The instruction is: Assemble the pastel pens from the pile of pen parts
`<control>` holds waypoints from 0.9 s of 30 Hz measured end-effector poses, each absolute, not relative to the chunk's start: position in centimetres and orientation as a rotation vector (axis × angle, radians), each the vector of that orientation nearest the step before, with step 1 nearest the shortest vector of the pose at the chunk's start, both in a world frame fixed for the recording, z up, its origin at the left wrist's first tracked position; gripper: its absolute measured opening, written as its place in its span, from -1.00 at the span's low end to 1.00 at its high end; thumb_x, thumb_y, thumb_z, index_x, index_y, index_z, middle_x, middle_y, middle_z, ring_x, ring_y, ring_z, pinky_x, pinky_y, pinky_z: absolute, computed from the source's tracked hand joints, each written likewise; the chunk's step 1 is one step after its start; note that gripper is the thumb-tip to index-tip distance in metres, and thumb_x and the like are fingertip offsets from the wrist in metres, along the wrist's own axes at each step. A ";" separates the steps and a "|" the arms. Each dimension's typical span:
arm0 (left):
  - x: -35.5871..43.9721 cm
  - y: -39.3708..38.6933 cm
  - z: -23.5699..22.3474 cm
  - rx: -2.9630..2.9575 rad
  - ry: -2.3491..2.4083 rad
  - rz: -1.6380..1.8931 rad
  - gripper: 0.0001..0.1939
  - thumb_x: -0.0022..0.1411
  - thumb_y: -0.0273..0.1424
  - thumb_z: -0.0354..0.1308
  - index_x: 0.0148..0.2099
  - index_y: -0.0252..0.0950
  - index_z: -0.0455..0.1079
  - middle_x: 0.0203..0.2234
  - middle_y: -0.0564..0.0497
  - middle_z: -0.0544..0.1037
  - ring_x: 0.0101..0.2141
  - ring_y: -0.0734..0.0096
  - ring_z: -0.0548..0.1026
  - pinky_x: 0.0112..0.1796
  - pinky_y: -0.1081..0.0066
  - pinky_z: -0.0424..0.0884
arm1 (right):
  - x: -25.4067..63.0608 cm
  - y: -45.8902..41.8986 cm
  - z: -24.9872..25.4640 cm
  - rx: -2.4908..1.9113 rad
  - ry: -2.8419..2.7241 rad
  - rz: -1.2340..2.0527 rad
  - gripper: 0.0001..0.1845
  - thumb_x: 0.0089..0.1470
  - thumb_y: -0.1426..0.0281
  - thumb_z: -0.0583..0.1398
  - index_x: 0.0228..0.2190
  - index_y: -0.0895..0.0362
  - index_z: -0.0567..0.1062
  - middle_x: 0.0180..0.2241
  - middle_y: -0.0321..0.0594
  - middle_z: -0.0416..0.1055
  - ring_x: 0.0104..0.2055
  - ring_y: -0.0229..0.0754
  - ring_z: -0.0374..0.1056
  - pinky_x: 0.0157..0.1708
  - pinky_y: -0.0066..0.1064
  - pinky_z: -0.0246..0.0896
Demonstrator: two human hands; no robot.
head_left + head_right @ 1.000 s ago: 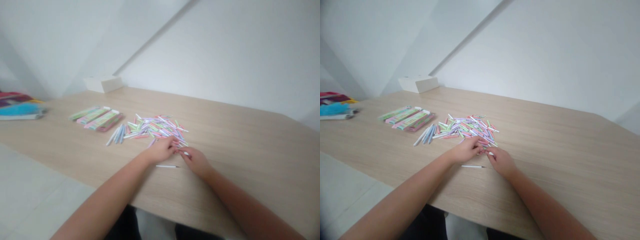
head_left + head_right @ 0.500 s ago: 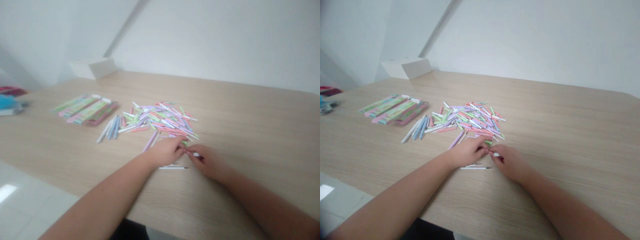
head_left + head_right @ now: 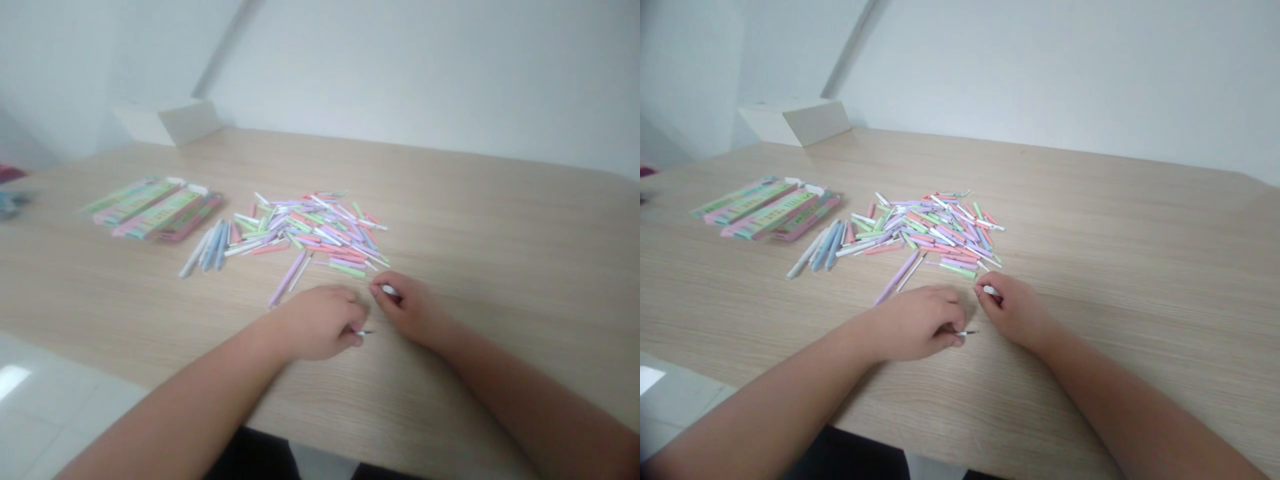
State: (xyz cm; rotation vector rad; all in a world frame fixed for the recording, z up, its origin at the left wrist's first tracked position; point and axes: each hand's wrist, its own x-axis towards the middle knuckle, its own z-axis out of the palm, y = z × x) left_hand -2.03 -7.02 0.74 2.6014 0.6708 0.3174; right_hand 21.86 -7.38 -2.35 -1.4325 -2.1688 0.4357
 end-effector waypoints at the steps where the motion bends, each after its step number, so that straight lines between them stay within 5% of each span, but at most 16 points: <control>1: -1.9 -7.0 0.7 2.610 0.661 0.340 -0.90 0.29 -0.32 0.26 -0.25 -0.21 0.54 -0.30 -0.02 0.51 -0.22 0.26 0.48 -0.12 0.25 0.38 | 21.8 -7.4 -2.3 -1.429 -2.167 0.440 -0.78 0.30 0.26 0.11 -0.24 0.04 0.54 -0.31 -0.25 0.57 -0.30 -0.15 0.45 -0.27 -0.33 0.26; 12: -1.7 -5.8 -0.8 2.816 0.988 0.352 -0.76 0.45 -0.32 0.03 -0.14 -0.33 0.46 -0.13 -0.15 0.47 -0.06 0.12 0.40 0.06 0.12 0.33 | 22.3 -7.4 -2.5 -1.415 -2.099 0.500 -0.75 0.31 0.22 0.13 -0.25 0.05 0.56 -0.30 -0.25 0.59 -0.29 -0.13 0.46 -0.32 -0.34 0.29; 27: -1.8 -4.6 -0.3 2.642 1.002 0.510 -0.83 0.45 -0.37 0.00 -0.16 -0.32 0.38 -0.21 -0.10 0.50 -0.10 0.22 0.42 -0.01 0.22 0.37 | 22.5 -7.7 -2.4 -1.363 -2.115 0.591 -0.80 0.30 0.27 0.14 -0.24 0.02 0.57 -0.33 -0.28 0.56 -0.34 -0.16 0.43 -0.36 -0.36 0.28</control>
